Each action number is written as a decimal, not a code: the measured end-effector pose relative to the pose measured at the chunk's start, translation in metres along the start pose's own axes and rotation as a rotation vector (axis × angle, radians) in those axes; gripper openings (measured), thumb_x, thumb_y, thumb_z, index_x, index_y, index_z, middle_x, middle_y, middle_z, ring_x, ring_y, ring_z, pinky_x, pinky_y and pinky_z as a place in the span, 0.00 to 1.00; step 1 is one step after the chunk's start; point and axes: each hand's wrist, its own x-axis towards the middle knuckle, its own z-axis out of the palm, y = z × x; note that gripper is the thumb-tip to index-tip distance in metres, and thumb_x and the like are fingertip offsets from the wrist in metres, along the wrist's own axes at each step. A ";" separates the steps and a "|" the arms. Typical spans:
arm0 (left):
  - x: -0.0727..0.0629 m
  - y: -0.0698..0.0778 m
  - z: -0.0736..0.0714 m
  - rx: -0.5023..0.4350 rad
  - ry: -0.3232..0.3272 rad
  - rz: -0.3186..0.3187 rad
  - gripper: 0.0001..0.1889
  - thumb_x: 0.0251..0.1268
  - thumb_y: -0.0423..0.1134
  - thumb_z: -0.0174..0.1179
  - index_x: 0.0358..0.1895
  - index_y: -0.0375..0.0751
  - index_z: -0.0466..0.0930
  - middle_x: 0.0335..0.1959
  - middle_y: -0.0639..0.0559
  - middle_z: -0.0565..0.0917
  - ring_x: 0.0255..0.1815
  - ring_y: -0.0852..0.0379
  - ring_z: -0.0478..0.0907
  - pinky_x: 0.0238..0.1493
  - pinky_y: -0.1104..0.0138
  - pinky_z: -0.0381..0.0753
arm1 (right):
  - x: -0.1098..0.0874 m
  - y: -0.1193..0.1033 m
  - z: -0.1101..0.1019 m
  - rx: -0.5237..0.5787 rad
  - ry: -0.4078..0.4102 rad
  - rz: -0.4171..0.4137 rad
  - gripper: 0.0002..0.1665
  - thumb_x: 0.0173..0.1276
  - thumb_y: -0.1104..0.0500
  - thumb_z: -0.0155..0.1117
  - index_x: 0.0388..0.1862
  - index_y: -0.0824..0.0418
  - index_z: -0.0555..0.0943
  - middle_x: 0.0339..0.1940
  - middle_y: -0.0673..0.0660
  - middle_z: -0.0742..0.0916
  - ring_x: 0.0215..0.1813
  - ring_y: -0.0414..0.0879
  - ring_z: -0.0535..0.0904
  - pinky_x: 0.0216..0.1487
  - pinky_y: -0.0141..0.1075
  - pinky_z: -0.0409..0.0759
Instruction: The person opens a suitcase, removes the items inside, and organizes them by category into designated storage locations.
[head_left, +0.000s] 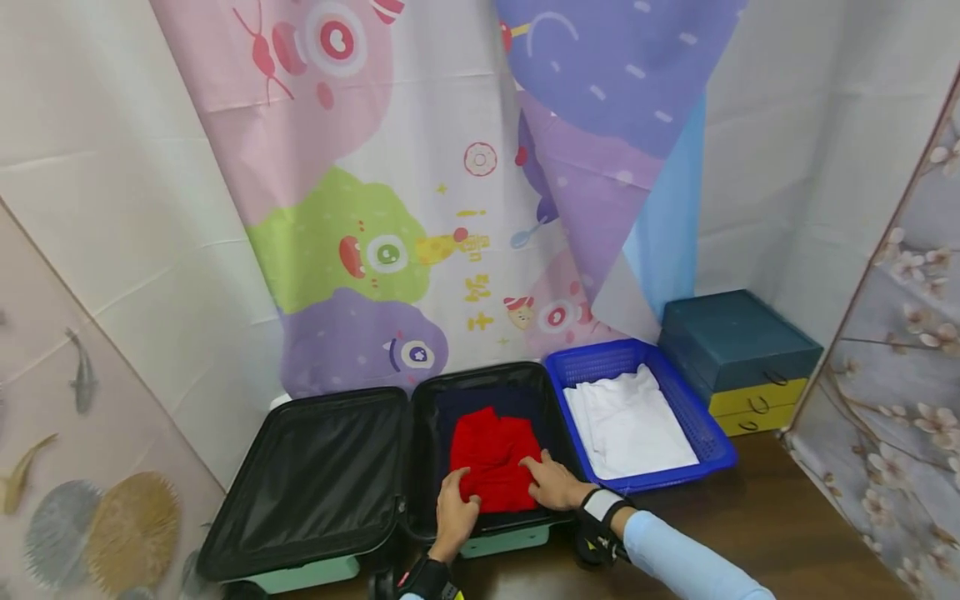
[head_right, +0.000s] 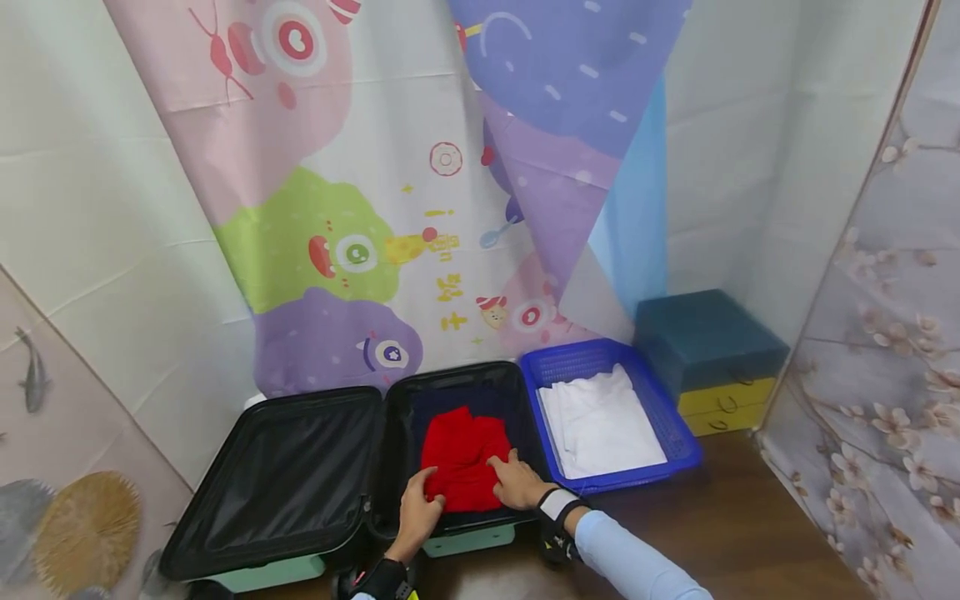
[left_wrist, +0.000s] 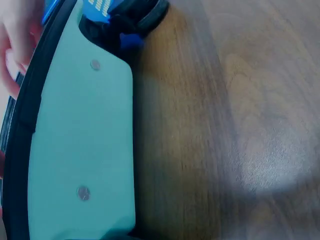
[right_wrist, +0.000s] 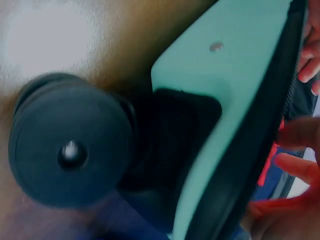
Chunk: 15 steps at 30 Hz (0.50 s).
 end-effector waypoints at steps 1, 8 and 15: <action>0.000 0.000 0.001 0.019 -0.008 -0.019 0.25 0.46 0.22 0.60 0.54 0.31 0.79 0.59 0.28 0.74 0.60 0.30 0.72 0.56 0.41 0.71 | 0.000 -0.002 0.001 0.000 -0.040 0.035 0.24 0.63 0.68 0.58 0.60 0.69 0.73 0.58 0.85 0.72 0.52 0.73 0.78 0.54 0.59 0.75; 0.001 0.003 0.008 0.167 -0.018 -0.197 0.26 0.50 0.31 0.65 0.57 0.37 0.78 0.62 0.20 0.68 0.59 0.26 0.70 0.57 0.39 0.69 | 0.003 -0.014 0.003 -0.047 -0.166 0.235 0.28 0.67 0.61 0.61 0.64 0.67 0.71 0.59 0.83 0.73 0.59 0.74 0.73 0.60 0.59 0.70; 0.002 -0.002 0.005 0.160 0.041 -0.156 0.24 0.50 0.27 0.66 0.55 0.34 0.80 0.44 0.31 0.79 0.46 0.30 0.74 0.50 0.43 0.72 | 0.003 -0.023 0.005 -0.127 -0.206 0.309 0.32 0.68 0.55 0.59 0.69 0.65 0.70 0.52 0.69 0.83 0.54 0.68 0.72 0.58 0.57 0.65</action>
